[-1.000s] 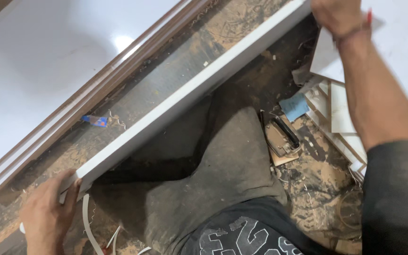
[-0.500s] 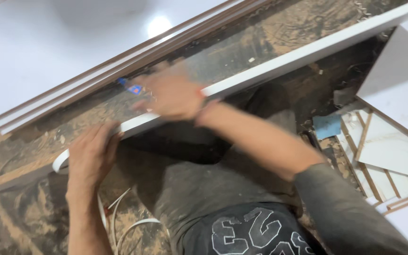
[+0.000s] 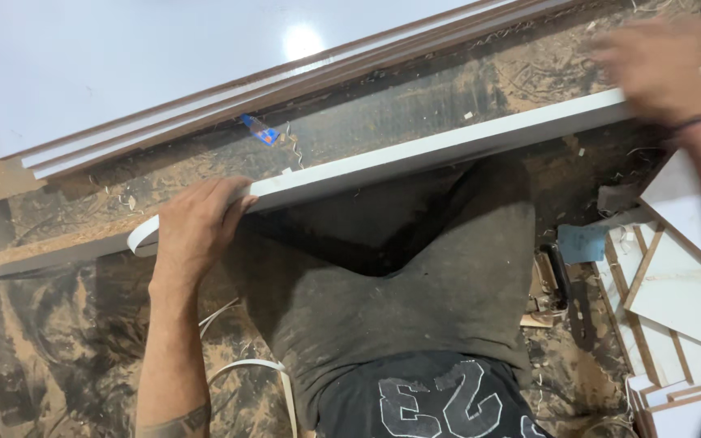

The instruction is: The person sits on the workshop floor and applies white edge banding tape to the raw edge of a long board, pressing it with a heated hand iron. They then run a sanding block along the banded edge to smooth it, reposition the board, and handle additional boards and tape pieces.

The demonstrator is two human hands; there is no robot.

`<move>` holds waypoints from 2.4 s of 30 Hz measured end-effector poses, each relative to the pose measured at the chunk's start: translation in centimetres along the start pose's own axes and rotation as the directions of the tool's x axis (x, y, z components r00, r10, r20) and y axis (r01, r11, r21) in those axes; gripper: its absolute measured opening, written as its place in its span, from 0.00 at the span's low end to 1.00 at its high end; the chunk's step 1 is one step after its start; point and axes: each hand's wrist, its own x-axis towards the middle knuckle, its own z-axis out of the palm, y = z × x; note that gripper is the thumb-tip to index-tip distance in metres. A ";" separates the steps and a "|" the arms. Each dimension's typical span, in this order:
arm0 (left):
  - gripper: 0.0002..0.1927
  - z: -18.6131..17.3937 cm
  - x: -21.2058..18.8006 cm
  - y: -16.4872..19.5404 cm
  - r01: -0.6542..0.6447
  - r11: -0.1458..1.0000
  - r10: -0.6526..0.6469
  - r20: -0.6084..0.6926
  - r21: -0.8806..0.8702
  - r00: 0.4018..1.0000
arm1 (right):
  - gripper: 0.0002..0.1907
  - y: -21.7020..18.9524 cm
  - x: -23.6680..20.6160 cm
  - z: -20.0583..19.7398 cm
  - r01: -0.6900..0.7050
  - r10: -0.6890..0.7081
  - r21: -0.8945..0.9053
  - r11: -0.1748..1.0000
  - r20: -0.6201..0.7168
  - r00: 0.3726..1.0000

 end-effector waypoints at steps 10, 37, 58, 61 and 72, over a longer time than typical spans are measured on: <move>0.09 0.6 0.2 -0.7 -0.003 1.000 0.003 0.011 -0.015 1.000 | 0.44 -28.2 7.3 0.1 0.357 -0.347 0.422 0.833 -0.104 0.932; 0.10 0.9 -0.6 -0.5 0.032 0.998 -0.034 0.045 0.057 0.998 | 0.20 -25.0 10.0 1.7 0.256 -0.259 0.384 0.887 -0.045 0.965; 0.12 1.3 -0.8 0.8 0.036 0.995 -0.039 0.036 0.093 0.999 | 0.12 4.2 -2.3 1.3 0.018 -0.048 -0.198 0.980 -0.147 0.988; 0.11 1.2 -0.5 0.6 0.047 0.995 -0.050 0.035 0.087 0.998 | 0.39 -10.4 1.9 2.9 -0.002 0.010 0.377 0.926 -0.017 1.000; 0.27 -0.7 -3.4 -4.0 0.073 0.968 -0.118 0.177 0.240 0.977 | 0.29 -37.0 7.4 0.2 0.426 -0.369 0.294 0.856 -0.230 0.901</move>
